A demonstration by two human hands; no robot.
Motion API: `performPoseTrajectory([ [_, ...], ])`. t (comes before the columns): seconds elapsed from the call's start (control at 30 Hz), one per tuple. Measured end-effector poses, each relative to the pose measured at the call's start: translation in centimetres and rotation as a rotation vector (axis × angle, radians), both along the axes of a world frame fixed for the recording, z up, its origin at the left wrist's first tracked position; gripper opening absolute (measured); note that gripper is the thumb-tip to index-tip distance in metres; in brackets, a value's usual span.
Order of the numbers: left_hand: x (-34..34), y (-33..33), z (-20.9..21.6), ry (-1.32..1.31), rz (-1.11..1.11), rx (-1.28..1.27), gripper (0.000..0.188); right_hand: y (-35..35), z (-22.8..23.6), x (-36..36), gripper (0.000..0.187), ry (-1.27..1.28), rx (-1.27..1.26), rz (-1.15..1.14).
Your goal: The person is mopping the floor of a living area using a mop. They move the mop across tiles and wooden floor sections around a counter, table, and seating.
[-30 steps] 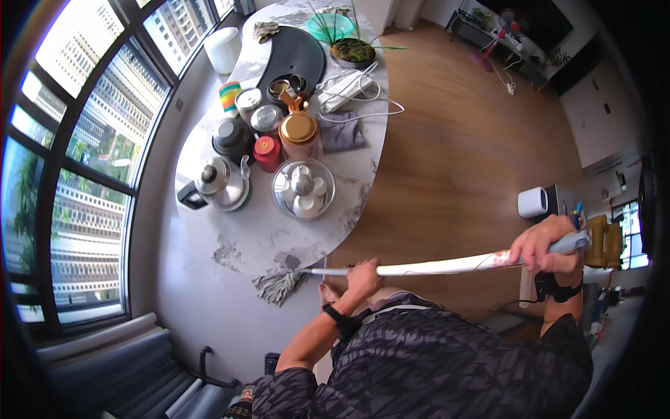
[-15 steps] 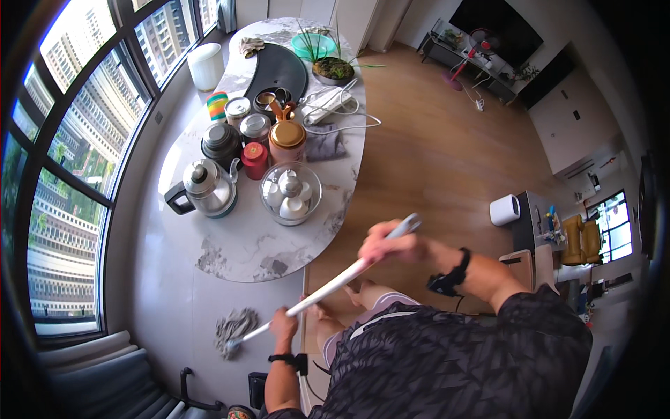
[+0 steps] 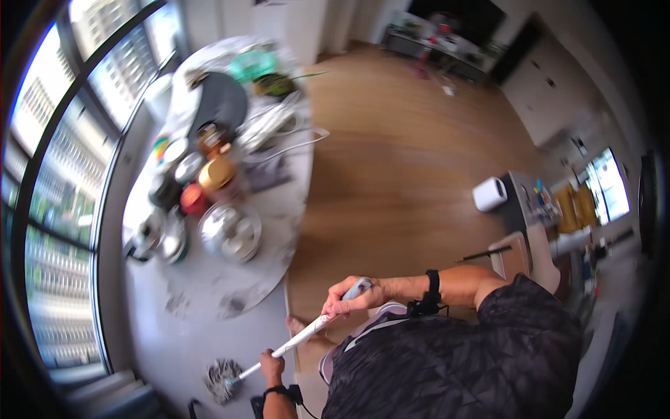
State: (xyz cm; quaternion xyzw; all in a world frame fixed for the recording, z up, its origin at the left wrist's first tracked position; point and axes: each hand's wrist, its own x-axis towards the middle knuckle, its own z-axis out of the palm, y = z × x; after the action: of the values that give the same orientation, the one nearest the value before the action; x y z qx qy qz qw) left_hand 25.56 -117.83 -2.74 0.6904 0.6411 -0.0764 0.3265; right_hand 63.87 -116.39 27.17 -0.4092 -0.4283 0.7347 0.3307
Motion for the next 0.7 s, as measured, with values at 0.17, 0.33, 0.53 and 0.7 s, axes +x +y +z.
performPoseTrajectory([
  [0.17, 16.3, 1.8, 3.4, -0.203, -0.052, 0.086, 0.024, -3.1, 5.3, 13.5, 0.012, -0.086, 0.020, -0.181],
  [0.33, 35.1, 1.5, 9.5, -0.424, -0.287, 0.061, 0.022, -10.7, 14.1, 26.7, 0.011, -0.333, 0.186, -0.350],
  [0.53, 49.9, 0.4, 13.6, -0.468, -0.589, 0.064, 0.024, -17.0, 20.2, 32.4, 0.030, -0.338, 0.465, -0.611],
  [0.7, 51.6, 0.7, 13.9, -0.476, -0.571, -0.004, 0.028, -15.8, 17.8, 35.1, 0.036, -0.216, 0.599, -0.616],
])
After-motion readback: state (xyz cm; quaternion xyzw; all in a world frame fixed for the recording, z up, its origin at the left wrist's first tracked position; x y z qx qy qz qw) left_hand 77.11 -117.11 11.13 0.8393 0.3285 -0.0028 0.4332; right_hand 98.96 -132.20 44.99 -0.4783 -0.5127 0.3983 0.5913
